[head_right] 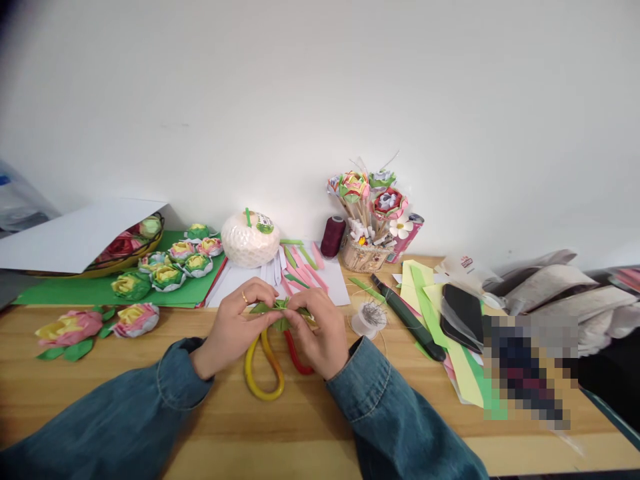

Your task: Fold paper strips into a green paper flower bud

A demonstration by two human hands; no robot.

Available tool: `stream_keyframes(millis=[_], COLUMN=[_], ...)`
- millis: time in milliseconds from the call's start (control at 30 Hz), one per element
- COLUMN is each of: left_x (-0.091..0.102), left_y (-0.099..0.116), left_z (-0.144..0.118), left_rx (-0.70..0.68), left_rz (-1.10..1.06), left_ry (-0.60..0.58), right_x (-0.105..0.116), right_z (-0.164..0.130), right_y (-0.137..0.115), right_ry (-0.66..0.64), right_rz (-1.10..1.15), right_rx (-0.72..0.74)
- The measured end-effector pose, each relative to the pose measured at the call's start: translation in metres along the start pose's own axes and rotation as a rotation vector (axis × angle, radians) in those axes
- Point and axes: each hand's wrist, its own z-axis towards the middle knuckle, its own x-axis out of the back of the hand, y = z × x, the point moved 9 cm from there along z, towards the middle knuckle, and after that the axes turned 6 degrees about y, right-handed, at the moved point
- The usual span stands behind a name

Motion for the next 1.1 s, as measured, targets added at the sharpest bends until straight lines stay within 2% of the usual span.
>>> stream_keyframes(millis=[233, 333, 433, 600, 800, 933, 1100], left_x=[-0.018, -0.021, -0.021, -0.021, -0.024, -0.023, -0.017], left_y=[-0.028, -0.041, -0.048, -0.055, -0.055, -0.054, -0.051], left_z=[-0.002, -0.008, -0.011, -0.014, -0.015, -0.014, -0.005], left_rx=[0.432, 0.612, 0.709, 0.765, 0.768, 0.749, 0.606], left_rz=[-0.262, -0.361, -0.43, -0.436, -0.482, -0.434, -0.296], left_ry=[-0.218, -0.236, -0.214, -0.21, -0.229, -0.22, -0.168], right_x=[-0.011, -0.017, -0.02, -0.023, -0.024, -0.02, -0.01], right_z=[-0.008, -0.01, -0.009, -0.013, -0.015, -0.013, -0.007], right_y=[0.039, 0.048, 0.051, 0.058, 0.061, 0.056, 0.036], right_ry=[-0.035, -0.074, -0.106, -0.125, -0.142, -0.111, -0.061], right_rz=[0.217, 0.305, 0.36, 0.384, 0.409, 0.294, 0.038], right_rx=[-0.374, -0.473, -0.509, -0.595, -0.623, -0.514, -0.28])
